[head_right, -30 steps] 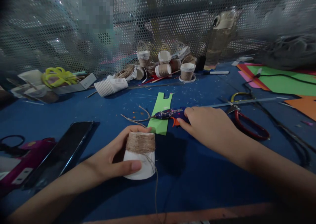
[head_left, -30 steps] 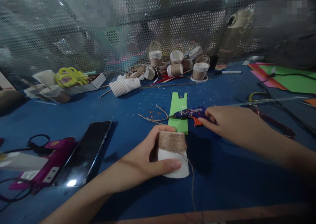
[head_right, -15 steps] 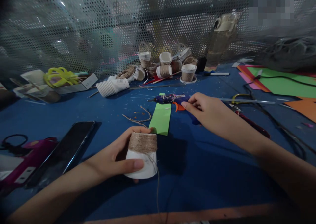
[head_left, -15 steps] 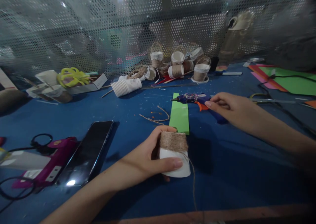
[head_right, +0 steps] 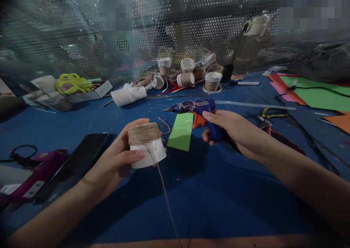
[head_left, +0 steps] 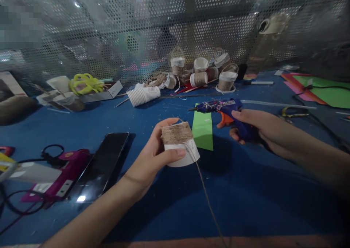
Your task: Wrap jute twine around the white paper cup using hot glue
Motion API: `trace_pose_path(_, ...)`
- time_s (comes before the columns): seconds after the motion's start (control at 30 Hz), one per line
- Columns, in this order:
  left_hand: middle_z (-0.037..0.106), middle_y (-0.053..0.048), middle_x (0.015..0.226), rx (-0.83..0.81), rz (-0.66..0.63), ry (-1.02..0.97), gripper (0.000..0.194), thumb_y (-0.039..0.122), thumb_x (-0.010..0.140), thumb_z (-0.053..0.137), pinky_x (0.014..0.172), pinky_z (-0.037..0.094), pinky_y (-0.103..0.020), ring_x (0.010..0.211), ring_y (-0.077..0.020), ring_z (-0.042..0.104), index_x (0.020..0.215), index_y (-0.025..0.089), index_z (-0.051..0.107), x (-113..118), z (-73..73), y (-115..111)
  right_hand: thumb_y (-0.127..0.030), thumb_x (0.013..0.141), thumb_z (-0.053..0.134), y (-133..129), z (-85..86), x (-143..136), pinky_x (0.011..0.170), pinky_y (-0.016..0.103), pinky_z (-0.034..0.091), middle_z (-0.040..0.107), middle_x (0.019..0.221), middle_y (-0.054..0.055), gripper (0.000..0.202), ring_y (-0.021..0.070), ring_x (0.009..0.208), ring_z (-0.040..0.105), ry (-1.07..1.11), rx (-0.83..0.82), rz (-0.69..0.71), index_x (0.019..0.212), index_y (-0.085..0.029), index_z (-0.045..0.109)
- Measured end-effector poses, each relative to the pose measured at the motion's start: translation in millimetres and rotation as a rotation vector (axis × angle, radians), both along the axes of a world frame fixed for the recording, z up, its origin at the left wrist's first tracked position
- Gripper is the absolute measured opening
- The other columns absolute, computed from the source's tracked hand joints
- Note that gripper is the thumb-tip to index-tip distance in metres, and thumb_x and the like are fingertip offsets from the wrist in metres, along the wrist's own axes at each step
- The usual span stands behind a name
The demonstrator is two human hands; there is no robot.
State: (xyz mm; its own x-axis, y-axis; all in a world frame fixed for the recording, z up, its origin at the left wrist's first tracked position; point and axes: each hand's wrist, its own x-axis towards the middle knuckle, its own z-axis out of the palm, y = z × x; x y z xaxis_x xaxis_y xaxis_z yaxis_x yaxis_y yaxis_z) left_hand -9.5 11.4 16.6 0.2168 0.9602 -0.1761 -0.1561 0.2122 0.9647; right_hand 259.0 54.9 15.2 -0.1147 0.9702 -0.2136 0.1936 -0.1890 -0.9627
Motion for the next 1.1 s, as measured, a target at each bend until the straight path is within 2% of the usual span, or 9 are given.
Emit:
trace_pose_path(0.1,0.069,-0.005,0.126,0.007,0.008,-0.007,0.074,0.025,0.070,0.085,0.094,0.055,-0.037,0.119,-0.0301,0.066,0.136,0.032,0.052,-1,0.1,0,-0.059,0.085,0.070,-7,3.2,-7,0.056,0.028,0.043,0.060,0.057,-0.002,0.038,0.0148,0.056,0.052,0.075,-0.036,0.043,0.083,-0.021,0.069)
trace_pose_path(0.27,0.071,-0.003,0.115,0.056,0.052,-0.019,0.075,0.020,0.064,0.090,0.088,0.055,-0.034,0.109,-0.0269,0.069,0.128,0.031,0.054,1,0.1,0,-0.049,0.093,0.067,-16,10.5,-13,0.066,0.030,0.042,0.052,0.051,-0.004,0.034,0.0135,0.056,0.045,0.063,-0.076,0.126,0.081,-0.018,0.074)
trace_pose_path(0.43,0.070,0.001,0.100,0.130,0.115,-0.020,0.064,0.015,0.061,0.089,0.079,0.055,-0.029,0.094,-0.0210,0.070,0.114,0.028,0.056,5,-1.7,2,-0.055,0.089,0.069,-16,0.8,-11,0.061,0.030,0.039,0.054,0.051,-0.003,0.036,0.0142,0.054,0.047,0.042,-0.037,0.151,0.088,-0.020,0.077)
trace_pose_path(0.53,0.068,0.002,0.096,0.133,0.138,0.010,0.062,0.015,0.061,0.089,0.075,0.055,-0.026,0.086,-0.0173,0.068,0.112,0.027,0.056,6,-1.8,2,-0.057,0.090,0.068,-17,-4.3,-12,0.065,0.032,0.043,0.054,0.049,-0.004,0.038,0.0151,0.053,0.048,-0.003,-0.030,0.159,0.084,-0.021,0.077)
trace_pose_path(0.63,0.066,0.002,0.097,0.121,0.123,0.028,0.058,0.024,0.065,0.090,0.074,0.054,-0.026,0.086,-0.0170,0.067,0.112,0.028,0.056,5,-2.9,2,-0.060,0.090,0.066,-19,-3.7,-15,0.074,0.036,0.048,0.054,0.047,-0.003,0.040,0.0167,0.053,0.050,-0.039,-0.029,0.177,0.081,-0.022,0.078)
trace_pose_path(0.73,0.067,-0.001,0.102,0.076,0.086,0.035,0.056,0.043,0.071,0.088,0.075,0.052,-0.029,0.089,-0.0198,0.067,0.116,0.028,0.058,3,-4.7,2,-0.063,0.088,0.068,-21,-0.6,-18,0.080,0.038,0.050,0.053,0.044,-0.003,0.041,0.0181,0.053,0.053,-0.046,-0.042,0.175,0.077,-0.024,0.078)
trace_pose_path(0.87,0.070,-0.004,0.101,0.028,0.055,-0.003,0.052,0.061,0.081,0.075,0.076,0.051,-0.033,0.086,-0.0222,0.068,0.117,0.026,0.060,2,-4.5,1,-0.064,0.083,0.072,-24,2.0,-19,0.070,0.036,0.051,0.054,0.045,-0.003,0.042,0.0167,0.050,0.052,-0.046,-0.038,0.140,0.069,-0.024,0.074)
trace_pose_path(1.0,0.072,-0.004,0.098,0.017,0.068,-0.037,0.047,0.062,0.086,0.067,0.076,0.051,-0.035,0.087,-0.0243,0.068,0.114,0.025,0.063,3,-3.1,0,-0.059,0.079,0.078,-28,-0.6,-17,0.054,0.029,0.044,0.062,0.057,-0.001,0.040,0.0112,0.047,0.046,-0.033,0.027,0.134,0.063,-0.023,0.071)
trace_pose_path(1.1,0.073,-0.005,0.100,0.010,0.100,-0.071,0.044,0.061,0.088,0.064,0.081,0.053,-0.038,0.092,-0.0267,0.069,0.111,0.024,0.066,5,-3.4,1,-0.057,0.078,0.080,-31,-7.6,-13,0.048,0.027,0.040,0.064,0.063,-0.001,0.038,0.0106,0.047,0.046,-0.034,0.034,0.140,0.063,-0.023,0.069)
